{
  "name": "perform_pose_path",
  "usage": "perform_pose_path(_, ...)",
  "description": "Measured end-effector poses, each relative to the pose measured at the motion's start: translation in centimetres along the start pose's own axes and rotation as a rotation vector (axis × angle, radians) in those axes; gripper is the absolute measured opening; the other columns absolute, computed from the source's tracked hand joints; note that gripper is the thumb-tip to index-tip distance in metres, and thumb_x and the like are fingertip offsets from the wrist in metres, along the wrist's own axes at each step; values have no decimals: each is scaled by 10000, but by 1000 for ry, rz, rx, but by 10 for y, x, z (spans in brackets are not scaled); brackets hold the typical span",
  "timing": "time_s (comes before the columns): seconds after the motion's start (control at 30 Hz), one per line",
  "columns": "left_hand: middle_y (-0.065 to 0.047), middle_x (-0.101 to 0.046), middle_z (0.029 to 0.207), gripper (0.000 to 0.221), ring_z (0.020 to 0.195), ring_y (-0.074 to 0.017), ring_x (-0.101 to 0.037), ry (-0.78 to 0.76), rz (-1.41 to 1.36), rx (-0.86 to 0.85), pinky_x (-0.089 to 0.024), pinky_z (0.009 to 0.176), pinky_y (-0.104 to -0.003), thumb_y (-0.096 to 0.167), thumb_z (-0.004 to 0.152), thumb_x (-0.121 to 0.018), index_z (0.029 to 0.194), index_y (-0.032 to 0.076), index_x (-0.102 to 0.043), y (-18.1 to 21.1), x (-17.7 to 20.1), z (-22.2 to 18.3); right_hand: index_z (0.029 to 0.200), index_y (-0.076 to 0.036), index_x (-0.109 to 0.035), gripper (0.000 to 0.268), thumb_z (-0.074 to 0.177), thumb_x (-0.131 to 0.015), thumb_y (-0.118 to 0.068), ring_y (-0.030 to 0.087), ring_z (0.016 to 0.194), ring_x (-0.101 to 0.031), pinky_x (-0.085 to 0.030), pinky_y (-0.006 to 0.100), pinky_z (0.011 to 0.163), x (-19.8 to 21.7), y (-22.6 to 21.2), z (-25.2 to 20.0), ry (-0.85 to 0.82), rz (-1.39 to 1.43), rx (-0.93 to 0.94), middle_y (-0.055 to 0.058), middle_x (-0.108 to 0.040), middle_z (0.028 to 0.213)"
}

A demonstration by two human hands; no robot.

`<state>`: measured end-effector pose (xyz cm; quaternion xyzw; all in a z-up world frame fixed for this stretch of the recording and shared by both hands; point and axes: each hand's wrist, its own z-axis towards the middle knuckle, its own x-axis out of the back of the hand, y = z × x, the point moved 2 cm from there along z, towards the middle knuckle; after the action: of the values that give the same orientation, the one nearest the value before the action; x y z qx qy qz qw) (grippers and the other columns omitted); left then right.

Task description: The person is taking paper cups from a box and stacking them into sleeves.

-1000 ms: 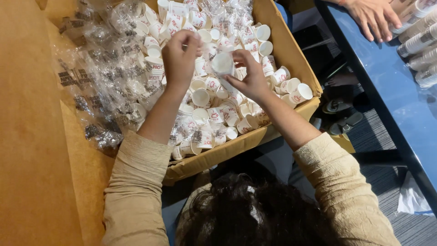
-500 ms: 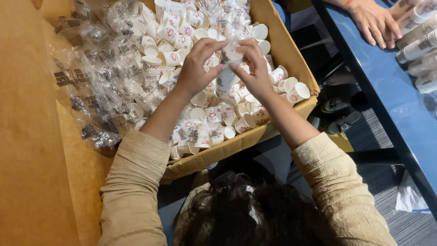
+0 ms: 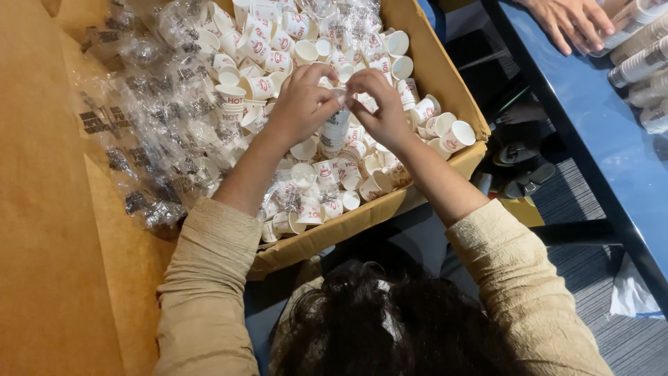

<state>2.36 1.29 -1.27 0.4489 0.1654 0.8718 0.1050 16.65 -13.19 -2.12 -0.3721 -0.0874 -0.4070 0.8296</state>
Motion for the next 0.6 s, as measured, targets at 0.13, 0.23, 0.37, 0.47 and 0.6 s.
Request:
perform_pose_path(0.13,-100,-630,1252,209,1139,-241,-653,-59,-396,282,-522,970,-356,216,931,-640,1050,79,-746,-16,-26,-1,1118,-48,-651,177,951,-699,-11,308,1157,-645,-482,432,1036,0,-6,-1,-74,-182,121,94,-682,1163)
perform_pose_path(0.23,-102,-680,1057,274,1005,-222,-670,151,-384,470,-514,875,-329,196,870,-732,1044,42,-586,-28,-40,-3,1106,-63,-661,195,951,-776,-86,341,1237,-583,-437,478,1073,-1,-20,3,-147,-248,147,99,-658,1146)
perform_pose_path(0.37,-42,-591,987,320,906,-156,-581,127,-897,641,-512,780,-339,107,784,-738,1039,93,-546,-72,-75,-7,1020,-64,-699,265,806,-823,-159,394,1255,-515,-397,531,1064,-11,-33,4,-224,-377,264,139,-583,1216)
perform_pose_path(0.47,-31,-606,992,251,901,-141,-578,121,-1081,744,-473,774,-325,193,819,-684,1036,116,-583,-48,-50,0,1018,-55,-725,265,797,-826,-159,421,1289,-487,-395,526,1075,-10,-27,6,-181,-398,207,159,-535,1316)
perform_pose_path(0.6,-112,-584,1163,331,1068,-168,-546,342,-940,477,-438,1019,-358,333,1063,-638,1214,41,-600,-81,-64,-11,1146,30,-698,220,996,-726,-129,255,1323,-531,-510,364,1067,9,42,-9,-69,-9,-278,115,-484,1422)
